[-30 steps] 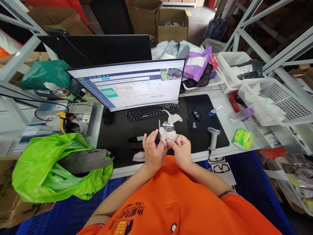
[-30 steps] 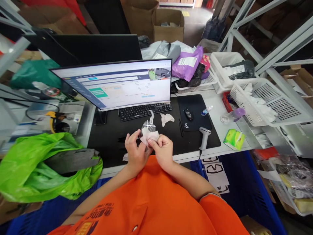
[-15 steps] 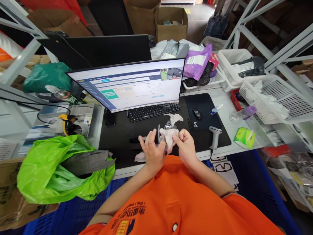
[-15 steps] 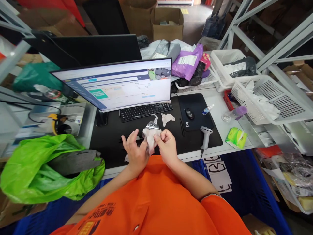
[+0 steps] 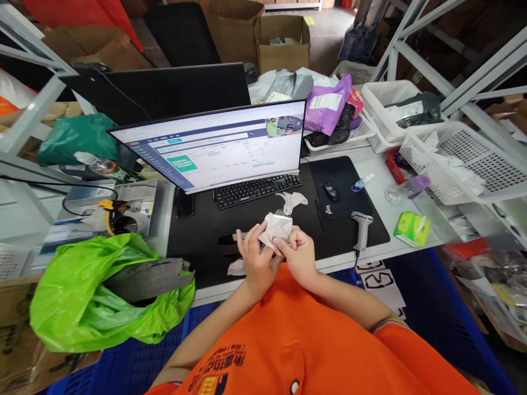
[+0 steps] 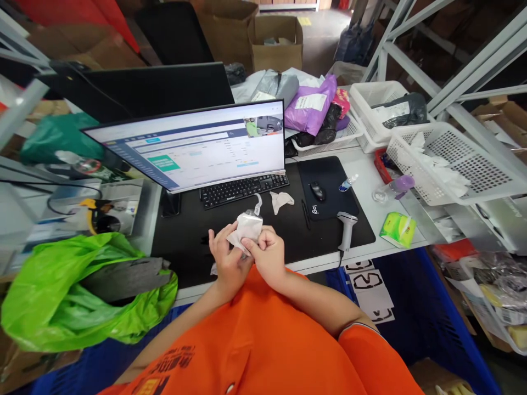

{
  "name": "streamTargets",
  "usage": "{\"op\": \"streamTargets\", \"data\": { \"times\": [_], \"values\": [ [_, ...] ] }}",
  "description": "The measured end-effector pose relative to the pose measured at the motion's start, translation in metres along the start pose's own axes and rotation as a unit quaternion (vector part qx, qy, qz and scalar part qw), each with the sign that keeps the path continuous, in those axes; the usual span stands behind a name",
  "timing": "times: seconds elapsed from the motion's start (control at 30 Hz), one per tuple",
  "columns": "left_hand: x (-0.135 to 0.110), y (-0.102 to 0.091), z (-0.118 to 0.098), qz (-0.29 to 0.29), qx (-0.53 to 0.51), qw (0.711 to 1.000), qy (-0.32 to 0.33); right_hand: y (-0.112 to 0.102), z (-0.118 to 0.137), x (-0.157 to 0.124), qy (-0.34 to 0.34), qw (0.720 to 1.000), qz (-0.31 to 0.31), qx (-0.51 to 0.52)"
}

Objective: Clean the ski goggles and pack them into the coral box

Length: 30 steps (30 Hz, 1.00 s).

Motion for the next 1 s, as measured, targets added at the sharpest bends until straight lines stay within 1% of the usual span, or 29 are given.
{"op": "streamTargets", "data": {
  "times": [0.07, 0.13, 0.2, 0.23, 0.3, 0.37, 0.43, 0.47, 0.5, 0.57, 0.6, 0.67, 0.73, 0.77, 0.83, 0.87, 0.93, 1.0],
  "values": [
    [-0.001, 0.000, 0.001, 0.013, 0.000, 1.000, 0.016, -0.004, 0.003, 0.012, 0.032, 0.998, -0.008, 0.054],
    [0.000, -0.002, 0.001, 0.031, 0.011, 0.999, 0.031, -0.008, 0.008, 0.026, 0.069, 0.989, -0.025, 0.126],
    [0.002, -0.003, 0.001, 0.057, 0.025, 0.997, 0.038, -0.008, 0.009, 0.032, 0.083, 0.982, -0.045, 0.164],
    [0.003, -0.004, 0.000, 0.071, 0.027, 0.996, 0.038, -0.007, 0.008, 0.031, 0.079, 0.983, -0.053, 0.159],
    [0.005, -0.005, 0.000, 0.083, 0.022, 0.996, 0.035, -0.002, 0.003, 0.021, 0.054, 0.991, -0.054, 0.109],
    [0.007, -0.006, 0.001, 0.070, 0.008, 0.997, 0.036, 0.002, -0.003, 0.005, 0.005, 0.999, -0.033, 0.029],
    [0.009, -0.006, 0.001, 0.051, -0.007, 0.998, 0.037, 0.003, -0.006, -0.007, -0.046, 0.998, -0.008, -0.040],
    [0.009, -0.007, 0.001, 0.044, -0.014, 0.998, 0.038, 0.002, -0.005, -0.009, -0.058, 0.997, 0.002, -0.059],
    [0.008, -0.007, 0.001, 0.041, -0.020, 0.998, 0.041, -0.001, -0.003, -0.007, -0.053, 0.997, 0.012, -0.064],
    [0.008, -0.008, 0.000, 0.046, -0.024, 0.997, 0.050, -0.007, 0.005, 0.003, -0.005, 1.000, 0.025, -0.016],
    [0.007, -0.009, 0.000, 0.053, -0.022, 0.997, 0.058, -0.010, 0.010, 0.011, 0.027, 0.999, 0.024, 0.030],
    [0.007, -0.010, 0.000, 0.070, -0.008, 0.995, 0.076, -0.015, 0.018, 0.025, 0.076, 0.988, 0.008, 0.131],
    [0.007, -0.011, 0.000, 0.081, 0.007, 0.993, 0.085, -0.015, 0.020, 0.033, 0.088, 0.977, -0.012, 0.192],
    [0.007, -0.011, 0.001, 0.083, 0.011, 0.993, 0.085, -0.013, 0.019, 0.032, 0.085, 0.976, -0.020, 0.197],
    [0.008, -0.011, 0.002, 0.080, 0.013, 0.994, 0.080, -0.008, 0.012, 0.024, 0.067, 0.983, -0.031, 0.169],
    [0.009, -0.011, 0.002, 0.077, 0.010, 0.994, 0.076, -0.005, 0.008, 0.016, 0.054, 0.989, -0.025, 0.135],
    [0.011, -0.012, 0.001, 0.064, -0.003, 0.996, 0.070, -0.001, 0.000, 0.001, 0.009, 0.999, -0.006, 0.042],
    [0.013, -0.012, 0.001, 0.055, -0.020, 0.996, 0.063, 0.000, -0.002, -0.009, -0.043, 0.998, 0.006, -0.039]
  ]
}}
Point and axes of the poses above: each hand's wrist, its own x-axis towards the middle knuckle, its own y-axis out of the palm, z = x × y, the point moved 1 cm from there along x, towards the middle knuckle, and after that the axes turned 14 degrees about z, right-handed, at the moved point
